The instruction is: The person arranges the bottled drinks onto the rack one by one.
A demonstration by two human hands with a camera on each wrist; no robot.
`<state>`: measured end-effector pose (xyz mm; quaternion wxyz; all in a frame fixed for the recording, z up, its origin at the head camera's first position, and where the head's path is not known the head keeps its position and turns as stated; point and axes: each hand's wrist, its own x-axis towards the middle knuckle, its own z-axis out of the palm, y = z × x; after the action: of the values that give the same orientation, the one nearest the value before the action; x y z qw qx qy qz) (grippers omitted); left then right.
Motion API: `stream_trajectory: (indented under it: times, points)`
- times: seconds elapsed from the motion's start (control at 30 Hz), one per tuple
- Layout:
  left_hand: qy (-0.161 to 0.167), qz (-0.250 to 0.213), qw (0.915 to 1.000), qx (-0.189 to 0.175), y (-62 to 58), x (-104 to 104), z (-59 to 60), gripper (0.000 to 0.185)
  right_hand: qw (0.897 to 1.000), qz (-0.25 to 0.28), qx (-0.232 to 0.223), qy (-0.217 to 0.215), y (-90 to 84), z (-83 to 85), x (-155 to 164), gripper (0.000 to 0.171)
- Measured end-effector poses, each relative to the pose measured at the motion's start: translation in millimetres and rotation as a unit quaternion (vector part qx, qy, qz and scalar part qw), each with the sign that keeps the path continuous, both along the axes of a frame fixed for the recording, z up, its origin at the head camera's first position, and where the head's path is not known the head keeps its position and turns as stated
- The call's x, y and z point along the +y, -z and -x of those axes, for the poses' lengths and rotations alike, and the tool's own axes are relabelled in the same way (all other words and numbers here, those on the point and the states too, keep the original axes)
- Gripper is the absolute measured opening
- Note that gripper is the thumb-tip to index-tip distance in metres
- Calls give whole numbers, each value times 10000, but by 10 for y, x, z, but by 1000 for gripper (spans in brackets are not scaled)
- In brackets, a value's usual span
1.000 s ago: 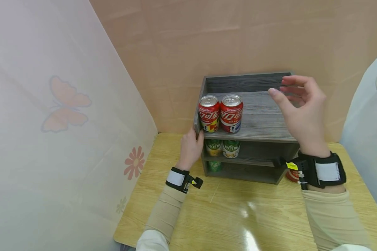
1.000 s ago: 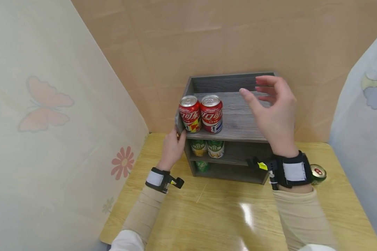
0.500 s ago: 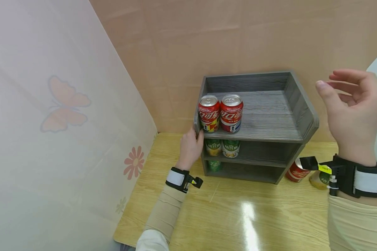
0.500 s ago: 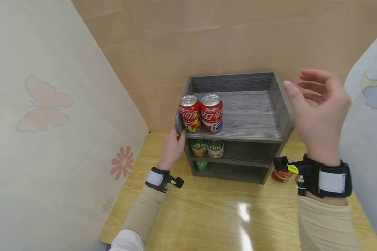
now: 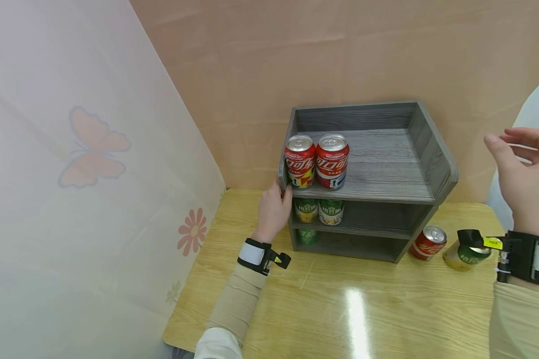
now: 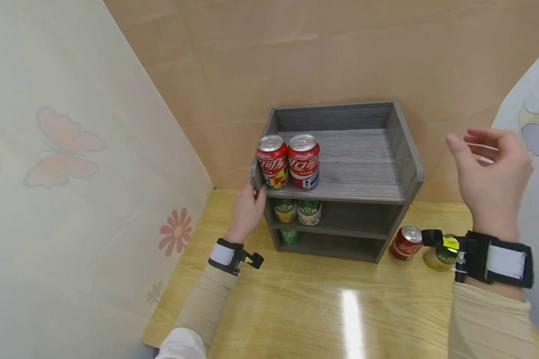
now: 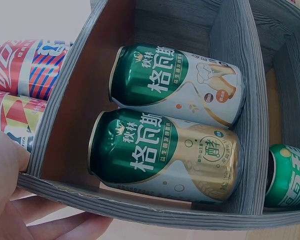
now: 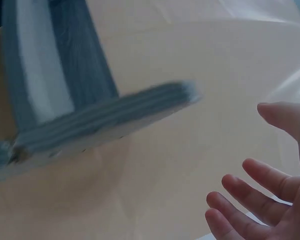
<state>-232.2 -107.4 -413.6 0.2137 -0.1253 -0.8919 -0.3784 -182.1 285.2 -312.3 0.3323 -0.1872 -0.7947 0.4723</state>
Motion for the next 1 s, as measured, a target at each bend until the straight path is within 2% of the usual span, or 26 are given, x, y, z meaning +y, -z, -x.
stream_trajectory:
  times: [0.17,0.3,0.4,0.6,0.83,1.0]
  points:
    - [-10,3,10000,10,1,-1,-2,17,9971,-55,-759,-79,173,62,162,51]
    - [-17,-15,10000,-18,2,-2,-3,18,9940,-194,-1041,-280,317,126,265,56]
    - [-8,-25,10000,-36,-2,-2,-4,18,9899,-362,-1242,-588,428,158,336,63]
    - [1,-25,10000,-52,-13,2,-13,18,9724,-827,-1817,-1205,650,232,464,74]
    - [-13,-32,10000,-11,-11,2,-13,18,9571,-915,-2062,-1817,898,299,579,80]
    - [-34,-7,10000,12,-8,4,-8,18,9411,-1244,-2271,-2174,1078,336,646,81]
